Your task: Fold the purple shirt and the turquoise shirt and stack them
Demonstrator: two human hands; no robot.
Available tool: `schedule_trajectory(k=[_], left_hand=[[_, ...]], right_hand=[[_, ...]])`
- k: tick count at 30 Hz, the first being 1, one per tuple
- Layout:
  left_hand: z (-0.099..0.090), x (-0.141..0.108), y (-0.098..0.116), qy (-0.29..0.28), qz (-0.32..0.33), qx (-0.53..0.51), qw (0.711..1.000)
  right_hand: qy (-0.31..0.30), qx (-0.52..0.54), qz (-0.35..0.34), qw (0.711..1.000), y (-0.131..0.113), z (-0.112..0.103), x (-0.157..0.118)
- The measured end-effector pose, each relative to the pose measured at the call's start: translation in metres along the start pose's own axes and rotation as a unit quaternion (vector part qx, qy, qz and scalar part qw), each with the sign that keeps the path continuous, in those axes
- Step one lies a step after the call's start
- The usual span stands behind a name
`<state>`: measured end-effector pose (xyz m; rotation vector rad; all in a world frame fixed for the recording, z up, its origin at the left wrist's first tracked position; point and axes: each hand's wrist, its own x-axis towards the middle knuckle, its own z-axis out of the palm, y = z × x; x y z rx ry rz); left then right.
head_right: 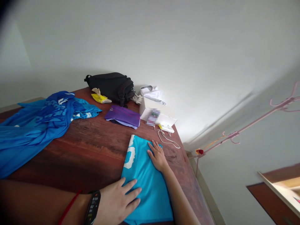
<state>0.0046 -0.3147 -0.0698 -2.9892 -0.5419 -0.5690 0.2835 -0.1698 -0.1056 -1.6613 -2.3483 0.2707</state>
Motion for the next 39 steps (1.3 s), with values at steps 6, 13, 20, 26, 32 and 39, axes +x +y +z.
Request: schedule_trajectory(k=[6, 13, 20, 26, 32, 39], left_hand=[[-0.003, 0.011, 0.003, -0.044, -0.045, 0.015, 0.998], [-0.018, 0.019, -0.014, -0.195, -0.149, 0.018, 0.969], [-0.013, 0.005, -0.028, -0.111, -0.132, 0.012, 0.985], [-0.018, -0.014, -0.044, -0.057, -0.107, -0.013, 0.993], [-0.028, -0.013, -0.061, -0.019, -0.05, -0.039, 0.998], [-0.022, -0.018, -0.086, -0.051, -0.053, -0.107, 0.992]], right_hand=[[0.013, -0.016, 0.017, 1.0, 0.0, 0.006, 0.012], [0.026, -0.022, 0.005, 0.999, -0.008, 0.013, 0.043], [0.088, 0.054, -0.021, 0.994, -0.018, 0.017, 0.057], [0.221, 0.166, 0.014, 0.961, -0.014, 0.01, 0.034], [0.142, 0.145, 0.027, 0.979, -0.01, 0.01, 0.029], [0.129, 0.156, 0.022, 0.979, -0.005, 0.012, 0.036]])
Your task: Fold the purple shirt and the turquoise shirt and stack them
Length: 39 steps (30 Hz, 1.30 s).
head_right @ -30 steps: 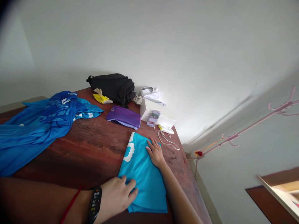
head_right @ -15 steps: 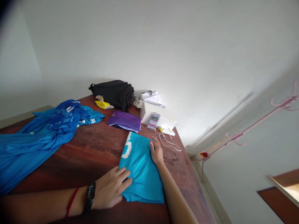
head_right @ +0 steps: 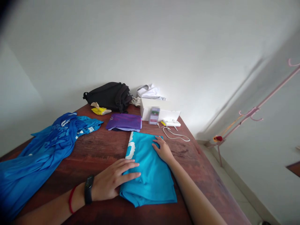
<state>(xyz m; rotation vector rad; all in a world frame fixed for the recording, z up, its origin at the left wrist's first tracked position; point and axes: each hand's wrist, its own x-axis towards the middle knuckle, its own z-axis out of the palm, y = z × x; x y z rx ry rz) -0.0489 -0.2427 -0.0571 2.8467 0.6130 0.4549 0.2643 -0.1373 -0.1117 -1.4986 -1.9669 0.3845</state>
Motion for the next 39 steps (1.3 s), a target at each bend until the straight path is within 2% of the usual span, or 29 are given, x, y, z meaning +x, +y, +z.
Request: schedule_trajectory(k=[7, 12, 23, 30, 39], left_hand=[[0.007, 0.001, 0.002, -0.055, 0.023, -0.016, 0.998], [0.006, 0.006, -0.001, -0.063, 0.027, -0.015, 0.998], [0.003, 0.007, -0.009, -0.059, 0.008, -0.052, 0.997], [-0.001, 0.006, -0.004, -0.037, 0.022, -0.07, 0.997], [0.0, 0.006, -0.003, -0.041, 0.017, -0.079, 0.996]], right_hand=[[-0.004, 0.001, 0.007, 1.0, 0.0, -0.001, -0.002], [-0.004, -0.002, 0.002, 1.0, -0.001, -0.002, -0.003], [-0.009, -0.006, 0.002, 1.0, -0.003, -0.003, -0.004], [0.02, -0.004, 0.026, 0.999, -0.004, 0.0, -0.013], [-0.003, -0.009, 0.009, 1.0, -0.009, -0.003, -0.015]])
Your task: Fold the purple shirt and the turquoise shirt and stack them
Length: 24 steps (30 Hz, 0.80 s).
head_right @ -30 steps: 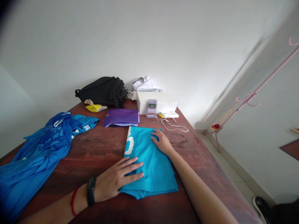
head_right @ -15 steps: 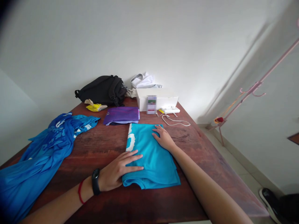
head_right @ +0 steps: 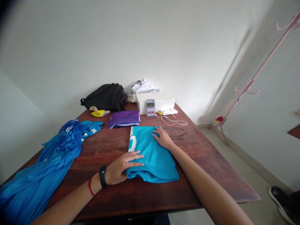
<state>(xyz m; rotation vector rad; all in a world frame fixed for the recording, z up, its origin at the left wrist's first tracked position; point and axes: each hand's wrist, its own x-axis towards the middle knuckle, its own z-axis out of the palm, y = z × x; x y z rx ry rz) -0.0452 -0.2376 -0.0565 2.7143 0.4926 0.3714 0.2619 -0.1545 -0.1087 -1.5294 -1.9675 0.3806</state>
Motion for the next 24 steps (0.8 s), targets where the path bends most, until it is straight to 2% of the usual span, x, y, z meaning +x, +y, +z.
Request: schedule_trajectory(k=[24], left_hand=[[0.0, 0.0, -0.002, 0.005, 0.002, -0.027, 1.0]], right_hand=[[-0.028, 0.007, -0.012, 0.999, 0.009, 0.002, 0.001]])
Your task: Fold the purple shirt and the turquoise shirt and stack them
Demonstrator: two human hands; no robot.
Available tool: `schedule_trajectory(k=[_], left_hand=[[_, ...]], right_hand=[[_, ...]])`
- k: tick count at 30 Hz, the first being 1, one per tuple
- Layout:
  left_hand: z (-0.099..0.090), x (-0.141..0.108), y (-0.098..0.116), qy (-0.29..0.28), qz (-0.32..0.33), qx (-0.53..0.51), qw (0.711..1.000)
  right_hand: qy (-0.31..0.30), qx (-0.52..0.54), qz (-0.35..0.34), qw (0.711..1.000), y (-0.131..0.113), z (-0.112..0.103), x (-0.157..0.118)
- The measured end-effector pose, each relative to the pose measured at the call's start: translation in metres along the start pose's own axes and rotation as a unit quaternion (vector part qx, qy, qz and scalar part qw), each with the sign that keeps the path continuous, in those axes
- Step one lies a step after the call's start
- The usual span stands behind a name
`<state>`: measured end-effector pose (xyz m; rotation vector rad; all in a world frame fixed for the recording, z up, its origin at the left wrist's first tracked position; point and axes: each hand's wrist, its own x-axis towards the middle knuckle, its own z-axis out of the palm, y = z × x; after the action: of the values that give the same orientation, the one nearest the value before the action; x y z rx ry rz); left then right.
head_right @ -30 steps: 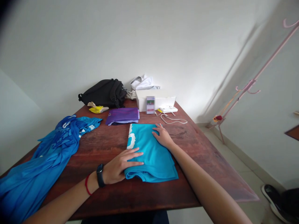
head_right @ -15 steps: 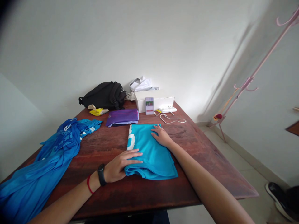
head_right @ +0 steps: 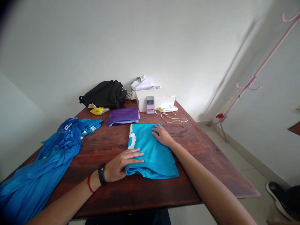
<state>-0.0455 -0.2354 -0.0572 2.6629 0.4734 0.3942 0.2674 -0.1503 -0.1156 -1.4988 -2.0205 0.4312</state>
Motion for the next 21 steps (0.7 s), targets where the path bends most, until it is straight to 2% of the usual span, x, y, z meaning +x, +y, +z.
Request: schedule_trajectory(k=[3, 6, 9, 11, 13, 15, 16, 18, 21], left_hand=[[-0.002, 0.0, 0.0, 0.019, 0.022, -0.021, 0.999], [-0.005, -0.001, -0.001, 0.091, 0.033, -0.087, 0.991], [-0.009, -0.005, -0.001, 0.167, -0.001, -0.135, 0.977], [-0.01, -0.007, 0.0, 0.198, -0.032, -0.149, 0.968], [-0.012, -0.008, 0.003, 0.208, -0.062, -0.154, 0.964], [-0.012, -0.008, 0.005, 0.203, -0.076, -0.158, 0.963], [-0.012, -0.008, 0.007, 0.201, -0.075, -0.162, 0.963], [-0.011, -0.007, 0.008, 0.199, -0.062, -0.172, 0.963], [-0.009, -0.007, 0.008, 0.189, -0.041, -0.173, 0.966]], right_hand=[[-0.014, 0.02, -0.014, 1.0, -0.004, 0.0, -0.002], [-0.039, 0.048, -0.02, 0.998, -0.015, -0.006, -0.004], [-0.063, 0.075, -0.026, 0.995, -0.038, -0.029, -0.008], [-0.128, 0.11, -0.064, 0.984, -0.061, -0.054, -0.015], [-0.244, 0.131, -0.092, 0.957, -0.09, -0.079, -0.029], [-0.298, 0.112, -0.096, 0.943, -0.122, -0.092, -0.049], [-0.297, 0.099, -0.098, 0.945, -0.137, -0.092, -0.061], [-0.255, 0.071, -0.096, 0.96, -0.161, -0.078, -0.087], [-0.139, -0.015, -0.08, 0.987, -0.17, -0.042, -0.122]])
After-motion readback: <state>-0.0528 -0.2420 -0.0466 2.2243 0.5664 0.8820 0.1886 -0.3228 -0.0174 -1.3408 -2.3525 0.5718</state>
